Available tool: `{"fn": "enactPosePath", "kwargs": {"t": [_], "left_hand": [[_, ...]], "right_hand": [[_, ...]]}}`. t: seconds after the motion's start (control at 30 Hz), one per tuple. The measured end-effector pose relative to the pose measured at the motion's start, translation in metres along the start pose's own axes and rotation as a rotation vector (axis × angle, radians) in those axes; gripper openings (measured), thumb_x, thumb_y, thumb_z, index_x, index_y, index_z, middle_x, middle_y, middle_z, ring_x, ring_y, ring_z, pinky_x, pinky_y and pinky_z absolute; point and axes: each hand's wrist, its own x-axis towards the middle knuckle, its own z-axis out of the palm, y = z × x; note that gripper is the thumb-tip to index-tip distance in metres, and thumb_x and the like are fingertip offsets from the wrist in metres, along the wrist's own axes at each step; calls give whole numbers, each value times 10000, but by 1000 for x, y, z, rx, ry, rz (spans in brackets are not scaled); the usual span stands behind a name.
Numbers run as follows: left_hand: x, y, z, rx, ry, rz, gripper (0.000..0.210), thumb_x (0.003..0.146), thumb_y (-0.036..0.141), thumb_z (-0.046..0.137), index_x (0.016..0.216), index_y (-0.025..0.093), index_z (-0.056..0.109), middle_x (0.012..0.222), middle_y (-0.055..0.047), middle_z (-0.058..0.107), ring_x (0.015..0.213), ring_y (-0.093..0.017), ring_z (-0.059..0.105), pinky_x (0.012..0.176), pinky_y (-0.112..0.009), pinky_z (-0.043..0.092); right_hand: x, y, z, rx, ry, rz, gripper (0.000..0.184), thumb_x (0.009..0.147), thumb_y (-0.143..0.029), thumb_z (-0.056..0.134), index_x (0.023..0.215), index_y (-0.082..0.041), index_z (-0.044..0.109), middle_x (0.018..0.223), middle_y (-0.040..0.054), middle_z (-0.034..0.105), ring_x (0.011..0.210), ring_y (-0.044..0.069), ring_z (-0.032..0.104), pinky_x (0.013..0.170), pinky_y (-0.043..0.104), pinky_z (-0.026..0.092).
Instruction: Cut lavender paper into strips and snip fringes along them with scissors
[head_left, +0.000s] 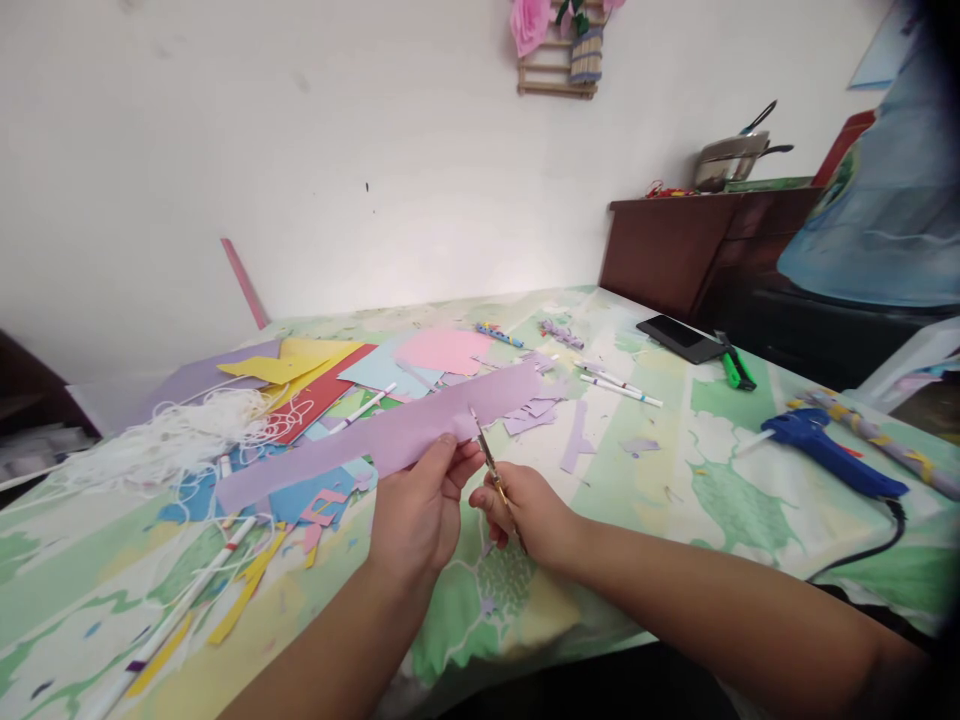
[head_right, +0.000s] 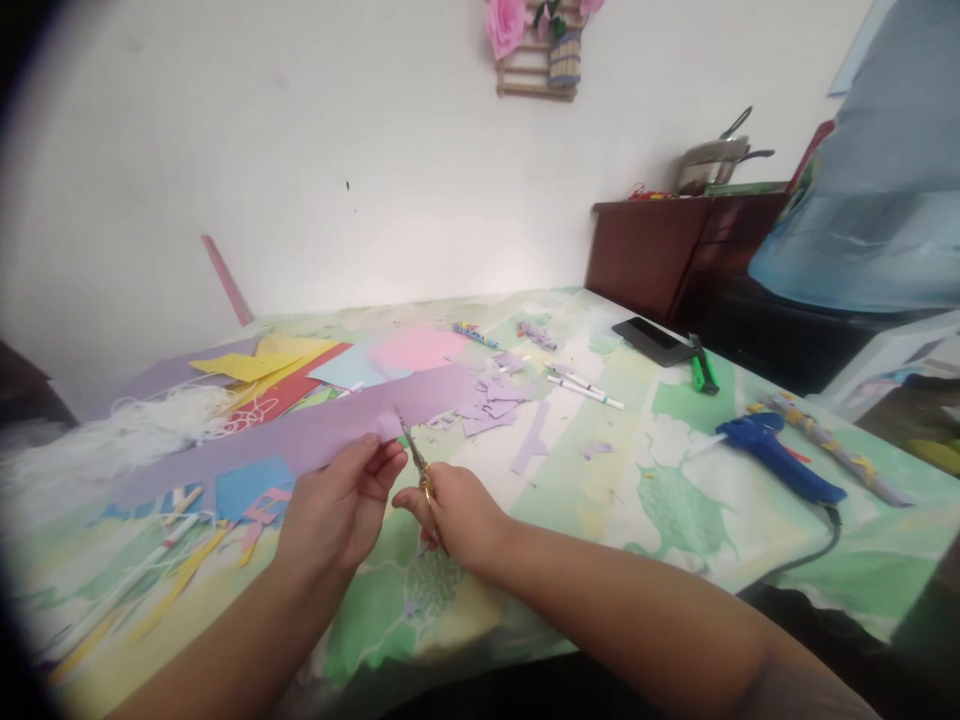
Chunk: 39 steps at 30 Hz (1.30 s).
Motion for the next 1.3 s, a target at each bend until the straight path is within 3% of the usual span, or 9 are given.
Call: {"fn": "enactPosePath", "kwargs": {"t": [0.3, 0.4, 0.5, 0.6, 0.67, 0.87, 0.97, 1.1, 1.3], "left_hand": [[2, 4, -1, -17, -21, 36, 19, 556, 112, 581, 548, 106, 565, 488, 1, 575, 493, -86, 553, 521, -201, 483], [7, 5, -5, -25, -11, 63, 30, 554, 131, 580, 550, 107, 565, 494, 2, 579, 499, -88, 553, 539, -217, 479], [14, 5, -10, 15, -31, 40, 72, 557, 162, 579, 595, 104, 562, 508, -3, 580, 501, -90, 552, 526, -216, 470], [20, 1, -13, 95, -40, -56, 84, 570, 172, 573, 598, 105, 531, 493, -9, 567, 485, -92, 545, 516, -220, 464], [21, -5, -14, 178, -28, -111, 86, 579, 168, 569, 606, 108, 513, 501, -15, 566, 482, -96, 547, 515, -229, 466], [13, -18, -11, 334, -127, -276, 138, 611, 208, 552, 689, 98, 525, 668, -97, 612, 595, -161, 586, 575, -300, 465], [4, -20, -8, 329, -266, -389, 161, 628, 213, 536, 746, 104, 547, 746, -106, 614, 667, -169, 583, 619, -295, 448], [-12, -24, -7, 250, -441, -492, 126, 630, 212, 539, 696, 109, 569, 731, -88, 612, 670, -160, 568, 666, -293, 419], [-30, -23, -15, 409, -515, -571, 283, 695, 308, 455, 894, 132, 554, 892, -90, 586, 808, -168, 537, 775, -312, 362]], "right_hand": [[-3, 0, -2, -59, -7, 7, 286, 700, -449, 410, 608, -178, 397, 429, -50, 432, 381, 70, 407, 386, 195, 321], [-5, -2, -14, -156, 170, -39, 347, 665, -489, 423, 525, -177, 370, 451, -45, 383, 433, 72, 362, 421, 205, 301], [-5, -4, -32, -94, 456, -19, 341, 683, -476, 396, 516, -182, 351, 459, -41, 346, 444, 79, 342, 434, 215, 298], [-5, -5, -52, 47, 759, -48, 263, 704, -428, 388, 598, -195, 330, 525, -28, 410, 488, 95, 401, 472, 227, 330], [-6, -5, -61, 19, 813, -130, 235, 688, -393, 429, 627, -200, 308, 643, -7, 477, 571, 107, 448, 525, 235, 352], [-22, -9, -60, -588, 591, -162, 225, 653, -382, 484, 606, -188, 381, 652, 29, 504, 661, 161, 456, 596, 284, 346], [-28, -14, -54, -676, 483, -233, 186, 643, -320, 516, 643, -178, 395, 723, 53, 507, 718, 166, 445, 631, 283, 349], [-30, -19, -50, -791, 224, -314, 153, 607, -229, 544, 675, -168, 421, 730, 49, 494, 738, 167, 416, 646, 277, 342], [-31, -10, -48, -808, 30, -256, 92, 617, -169, 485, 689, -159, 427, 718, 37, 482, 690, 139, 410, 588, 236, 331]]}}
